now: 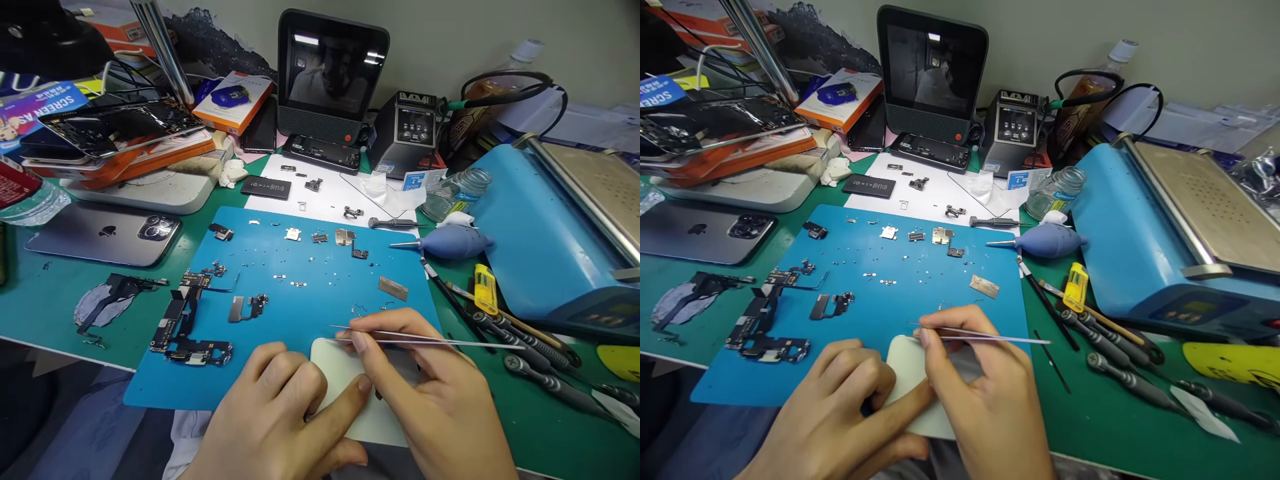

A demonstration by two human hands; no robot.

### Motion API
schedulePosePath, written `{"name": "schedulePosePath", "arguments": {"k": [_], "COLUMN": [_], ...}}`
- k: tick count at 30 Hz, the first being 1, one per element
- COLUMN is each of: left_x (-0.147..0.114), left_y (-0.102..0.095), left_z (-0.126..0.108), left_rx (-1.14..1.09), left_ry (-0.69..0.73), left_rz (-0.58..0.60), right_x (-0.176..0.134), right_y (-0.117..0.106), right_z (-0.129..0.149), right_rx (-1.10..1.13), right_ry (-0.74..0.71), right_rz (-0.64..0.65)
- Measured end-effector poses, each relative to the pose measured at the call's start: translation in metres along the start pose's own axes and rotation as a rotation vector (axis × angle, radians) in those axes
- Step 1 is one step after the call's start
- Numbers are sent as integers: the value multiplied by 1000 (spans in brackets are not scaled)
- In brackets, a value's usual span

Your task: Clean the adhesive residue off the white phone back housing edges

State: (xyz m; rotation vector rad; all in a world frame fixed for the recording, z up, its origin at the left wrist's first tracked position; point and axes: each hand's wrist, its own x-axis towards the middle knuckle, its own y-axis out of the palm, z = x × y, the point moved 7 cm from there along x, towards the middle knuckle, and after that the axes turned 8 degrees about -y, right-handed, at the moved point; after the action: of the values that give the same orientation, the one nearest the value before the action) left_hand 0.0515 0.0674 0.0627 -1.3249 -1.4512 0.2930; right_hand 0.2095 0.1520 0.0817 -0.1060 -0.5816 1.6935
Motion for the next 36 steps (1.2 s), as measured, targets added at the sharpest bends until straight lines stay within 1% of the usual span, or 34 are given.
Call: {"name": "schedulePosePath", "arguments": {"k": [5,11,21,31,36], "left_x": [-2,0,3,3,0], "left_y": [2,4,1,-1,0], "left_z": [0,1,0,0,-2], "left_rx": [10,5,8,13,1], "left_ry": [-6,-16,-56,-48,-36], "left_rz": [7,6,-12,-9,-5], "right_x": [4,2,-6,-4,-13], "right_y": [1,4,4,0,-10], "right_z": [5,2,4,4,-5], "right_rx": [-30,-59,-115,-95,-136], "right_ry": [-13,-18,-110,-62,-63], "right_rz": [15,35,4,23,5]}}
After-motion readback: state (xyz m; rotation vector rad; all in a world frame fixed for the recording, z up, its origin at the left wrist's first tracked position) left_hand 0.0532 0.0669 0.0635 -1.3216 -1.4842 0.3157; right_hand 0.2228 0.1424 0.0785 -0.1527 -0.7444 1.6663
